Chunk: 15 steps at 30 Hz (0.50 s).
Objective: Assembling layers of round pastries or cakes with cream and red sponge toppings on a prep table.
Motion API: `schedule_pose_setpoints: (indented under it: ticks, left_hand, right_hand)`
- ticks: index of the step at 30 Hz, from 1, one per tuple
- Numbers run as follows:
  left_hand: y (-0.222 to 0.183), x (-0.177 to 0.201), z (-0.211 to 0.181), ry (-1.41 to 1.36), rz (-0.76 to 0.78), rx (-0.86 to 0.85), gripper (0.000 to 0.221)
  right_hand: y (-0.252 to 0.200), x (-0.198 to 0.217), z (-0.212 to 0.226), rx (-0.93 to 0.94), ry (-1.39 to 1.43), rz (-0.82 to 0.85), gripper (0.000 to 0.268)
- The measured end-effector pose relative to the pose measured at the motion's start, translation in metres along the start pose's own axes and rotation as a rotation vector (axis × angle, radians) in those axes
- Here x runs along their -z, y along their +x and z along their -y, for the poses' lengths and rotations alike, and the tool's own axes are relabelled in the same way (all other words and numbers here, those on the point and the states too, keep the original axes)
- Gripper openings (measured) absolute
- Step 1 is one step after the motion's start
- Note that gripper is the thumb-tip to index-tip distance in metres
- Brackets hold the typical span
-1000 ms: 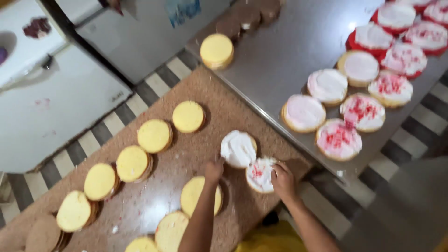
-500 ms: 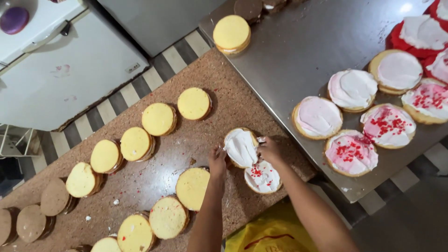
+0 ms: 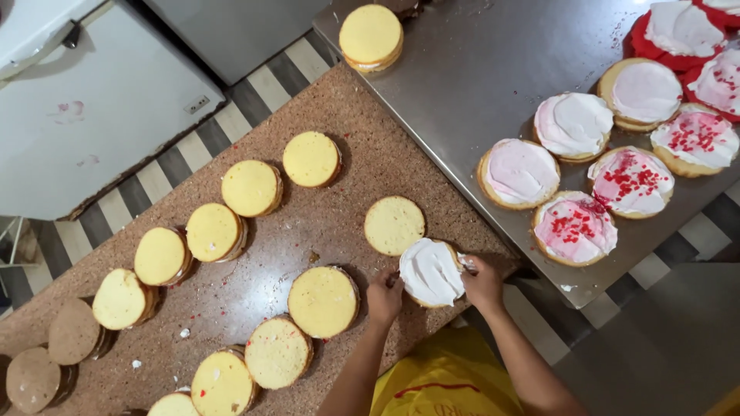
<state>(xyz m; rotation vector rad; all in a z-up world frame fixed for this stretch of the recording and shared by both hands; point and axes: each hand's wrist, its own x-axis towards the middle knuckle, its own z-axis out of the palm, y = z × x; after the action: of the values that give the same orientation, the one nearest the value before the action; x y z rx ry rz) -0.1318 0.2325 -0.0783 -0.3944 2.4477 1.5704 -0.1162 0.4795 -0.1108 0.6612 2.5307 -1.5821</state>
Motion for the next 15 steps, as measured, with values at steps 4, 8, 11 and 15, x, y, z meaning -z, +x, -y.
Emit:
schedule_pose_setpoints:
  ticks: [4, 8, 11, 15]
  left_hand:
    - [0.025, 0.016, -0.007, 0.058, -0.008, 0.019, 0.034]
    - [0.096, 0.017, -0.023, 0.269, -0.285, -0.261, 0.051]
    - [0.116, 0.022, -0.092, 0.5, -0.197, -0.098, 0.083]
    - [0.118, 0.031, -0.097, 0.431, 0.06, 0.193, 0.05]
  right_hand:
    - [-0.009, 0.013, -0.001, -0.203, 0.097, 0.003, 0.036]
    - [-0.045, 0.022, 0.026, -0.482, 0.156, -0.025, 0.033]
    - [-0.057, 0.001, 0.004, -0.568, 0.189, 0.154, 0.031]
    - [-0.044, -0.024, -0.021, -0.431, 0.527, 0.189, 0.038]
